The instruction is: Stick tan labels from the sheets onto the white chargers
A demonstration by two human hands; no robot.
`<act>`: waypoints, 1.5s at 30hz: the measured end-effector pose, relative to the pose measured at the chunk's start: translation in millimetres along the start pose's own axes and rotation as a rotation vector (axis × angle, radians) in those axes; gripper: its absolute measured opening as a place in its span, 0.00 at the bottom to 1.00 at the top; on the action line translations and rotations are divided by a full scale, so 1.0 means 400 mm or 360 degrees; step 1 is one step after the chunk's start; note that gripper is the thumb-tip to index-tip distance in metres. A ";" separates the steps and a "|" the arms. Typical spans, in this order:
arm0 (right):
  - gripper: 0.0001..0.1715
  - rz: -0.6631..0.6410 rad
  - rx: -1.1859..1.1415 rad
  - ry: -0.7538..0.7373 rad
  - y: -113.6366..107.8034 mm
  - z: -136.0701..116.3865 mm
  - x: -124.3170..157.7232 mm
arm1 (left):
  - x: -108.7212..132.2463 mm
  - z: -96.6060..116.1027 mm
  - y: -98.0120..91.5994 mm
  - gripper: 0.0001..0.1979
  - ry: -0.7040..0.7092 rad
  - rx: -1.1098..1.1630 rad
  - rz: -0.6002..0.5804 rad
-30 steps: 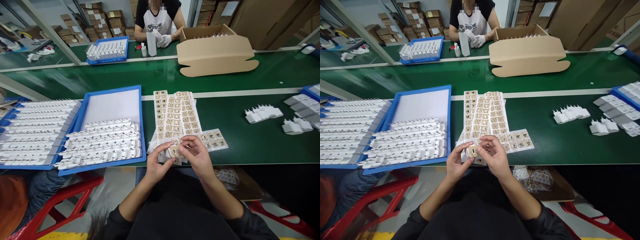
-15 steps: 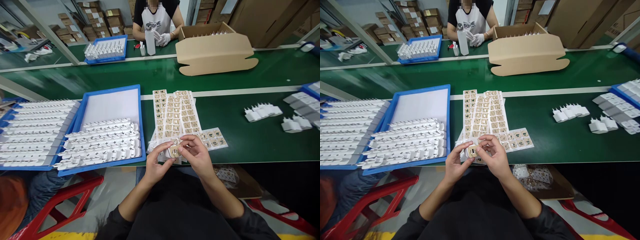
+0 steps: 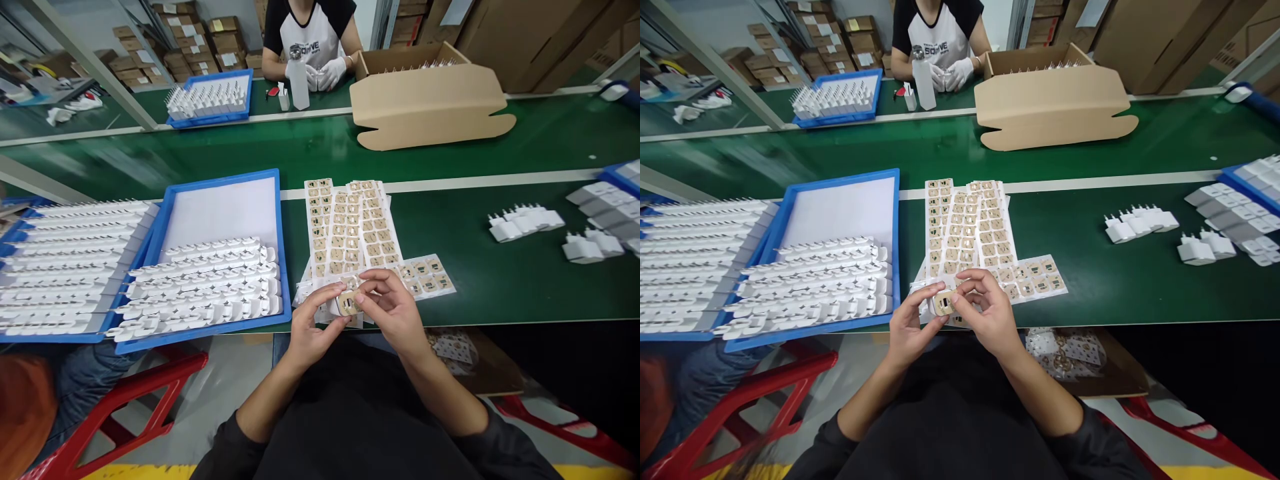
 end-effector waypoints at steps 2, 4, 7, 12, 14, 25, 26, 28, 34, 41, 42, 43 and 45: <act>0.14 0.0001 0.0003 -0.0003 0.000 0.001 -0.001 | 0.000 -0.001 0.000 0.26 -0.0002 -0.0004 -0.0006; 0.14 0.0002 0.0000 0.0003 0.001 0.003 -0.002 | 0.000 -0.001 -0.001 0.26 -0.0002 -0.0008 -0.0001; 0.14 0.0002 -0.0003 0.0024 0.000 0.004 -0.001 | 0.000 -0.002 0.000 0.26 -0.0012 -0.0005 0.0001; 0.14 0.0001 -0.0004 0.0040 0.000 0.004 0.001 | 0.001 -0.002 0.001 0.26 -0.0024 0.0005 -0.0005; 0.14 0.0001 0.0008 0.0032 0.001 0.003 0.000 | 0.001 -0.003 0.000 0.26 -0.0024 -0.0001 -0.0005; 0.14 -0.0007 0.0202 0.0018 0.004 -0.001 0.001 | -0.003 0.007 -0.001 0.26 0.0051 -0.0111 0.0018; 0.15 -0.0006 0.0236 0.0001 0.004 -0.002 0.001 | -0.004 0.009 -0.001 0.26 0.0072 -0.0128 0.0023; 0.15 -0.0001 0.0315 -0.0043 0.006 -0.006 0.002 | -0.006 0.012 -0.001 0.26 0.0115 -0.0159 0.0034; 0.15 0.0002 0.0694 -0.0316 0.024 -0.034 0.006 | -0.007 0.022 -0.004 0.25 0.0234 -0.0235 0.0079; 0.16 -0.0010 0.1133 -0.0623 0.031 -0.061 0.008 | 0.010 -0.002 0.002 0.24 0.0070 -0.0129 0.0186; 0.15 -0.0017 0.1058 -0.0542 0.024 -0.052 0.003 | 0.014 -0.005 0.003 0.25 0.0043 -0.0086 0.0217; 0.14 -0.0045 0.0926 -0.0428 0.018 -0.038 -0.001 | 0.018 -0.007 0.004 0.25 0.0026 -0.0046 0.0240; 0.13 -0.0148 0.0534 -0.0145 0.014 -0.002 -0.006 | 0.023 -0.006 0.006 0.27 0.0017 0.0016 0.0275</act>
Point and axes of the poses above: each hand's wrist, its own x-axis away from the middle knuckle, its own y-axis out of the palm, z = x × y, the point moved 7 cm from there along -x, towards the middle knuckle, and after that the axes turned 13 degrees about -x, right-handed, at the moved point
